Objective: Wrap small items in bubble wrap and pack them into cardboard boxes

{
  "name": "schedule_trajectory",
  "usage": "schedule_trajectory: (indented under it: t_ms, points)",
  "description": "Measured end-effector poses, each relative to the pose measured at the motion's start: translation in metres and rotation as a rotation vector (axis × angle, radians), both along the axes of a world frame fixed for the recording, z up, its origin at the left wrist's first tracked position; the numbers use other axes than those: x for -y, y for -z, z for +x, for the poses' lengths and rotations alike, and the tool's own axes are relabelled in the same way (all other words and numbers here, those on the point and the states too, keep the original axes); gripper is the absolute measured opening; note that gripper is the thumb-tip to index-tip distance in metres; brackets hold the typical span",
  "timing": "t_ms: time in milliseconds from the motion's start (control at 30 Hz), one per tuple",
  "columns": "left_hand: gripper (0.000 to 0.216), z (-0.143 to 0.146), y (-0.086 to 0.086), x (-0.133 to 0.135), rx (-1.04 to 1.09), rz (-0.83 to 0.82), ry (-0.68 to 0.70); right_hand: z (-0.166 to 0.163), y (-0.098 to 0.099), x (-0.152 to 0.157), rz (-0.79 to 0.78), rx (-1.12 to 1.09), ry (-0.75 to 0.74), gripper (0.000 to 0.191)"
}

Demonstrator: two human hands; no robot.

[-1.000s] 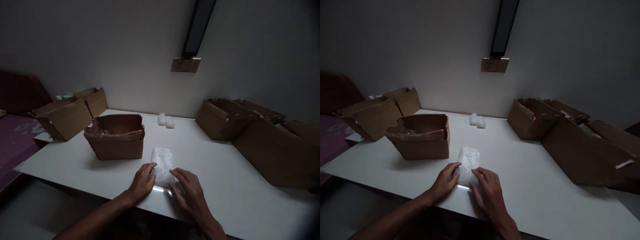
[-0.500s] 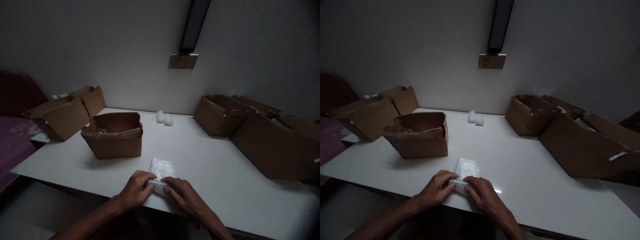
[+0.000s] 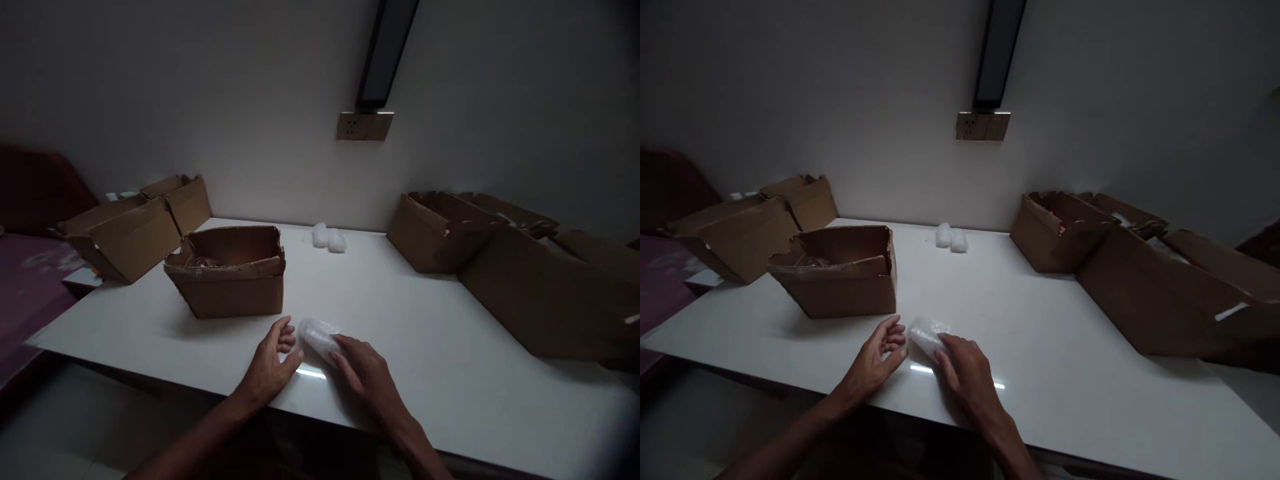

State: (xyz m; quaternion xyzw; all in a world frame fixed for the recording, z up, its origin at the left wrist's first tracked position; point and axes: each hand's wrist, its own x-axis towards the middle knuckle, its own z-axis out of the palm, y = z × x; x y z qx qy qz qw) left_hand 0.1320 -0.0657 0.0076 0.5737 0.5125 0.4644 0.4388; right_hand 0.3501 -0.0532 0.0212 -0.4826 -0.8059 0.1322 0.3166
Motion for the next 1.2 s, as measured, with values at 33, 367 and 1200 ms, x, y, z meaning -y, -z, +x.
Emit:
schedule_trajectory:
  t_ms: [33,367,1200]
  points:
    - [0.07,0.0,-0.001,0.002,0.118,-0.05,0.027,-0.001,0.0,0.0,-0.055,-0.064,0.01,0.03]
    - [0.082,0.021,-0.014,0.011,0.621,-0.202,0.114,-0.004,-0.009,0.012,-0.306,-0.271,-0.075,0.037]
    - [0.049,-0.103,-0.105,-0.02,-0.811,1.004,-0.564,-0.025,-0.118,-0.035,0.076,-0.037,-0.219,0.02]
